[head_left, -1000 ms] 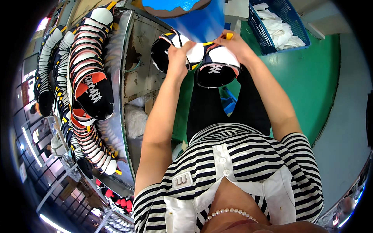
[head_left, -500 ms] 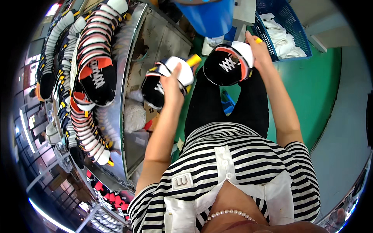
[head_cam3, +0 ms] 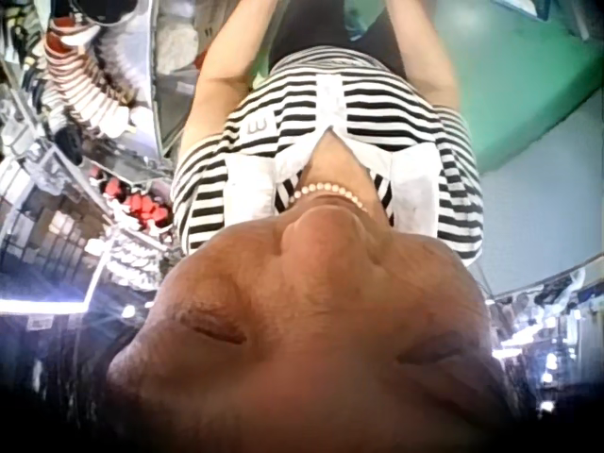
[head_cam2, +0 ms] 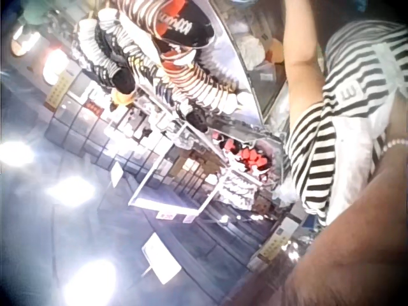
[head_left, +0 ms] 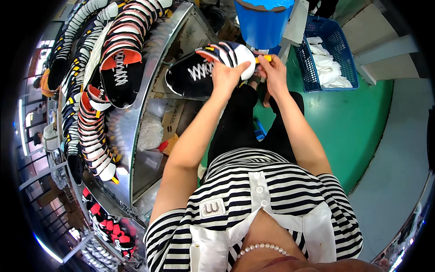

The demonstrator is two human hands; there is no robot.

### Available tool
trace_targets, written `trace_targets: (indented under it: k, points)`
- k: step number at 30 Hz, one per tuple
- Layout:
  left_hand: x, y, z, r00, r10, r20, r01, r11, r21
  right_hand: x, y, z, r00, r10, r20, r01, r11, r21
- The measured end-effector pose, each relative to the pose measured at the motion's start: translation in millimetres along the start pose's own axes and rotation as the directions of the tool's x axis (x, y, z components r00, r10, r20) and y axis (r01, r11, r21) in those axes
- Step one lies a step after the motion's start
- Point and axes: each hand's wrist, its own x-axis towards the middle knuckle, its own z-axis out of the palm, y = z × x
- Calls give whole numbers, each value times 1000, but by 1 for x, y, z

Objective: The person picks up a large stack of shoe uppers, carries them to a different workstation, and begins sorting and applying adhesive or components to individual uppers before stacking them back on the table.

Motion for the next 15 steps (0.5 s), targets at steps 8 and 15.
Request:
trace_targets:
  k: [8, 15]
  points:
    - [50, -19, 3, 996, -74, 49, 73, 997, 31, 30, 8, -24, 977, 196, 84, -213, 917, 339]
    - [73, -1, -6, 764, -525, 375, 634, 507, -584, 50, 3, -15, 977, 212, 29, -205, 887, 414]
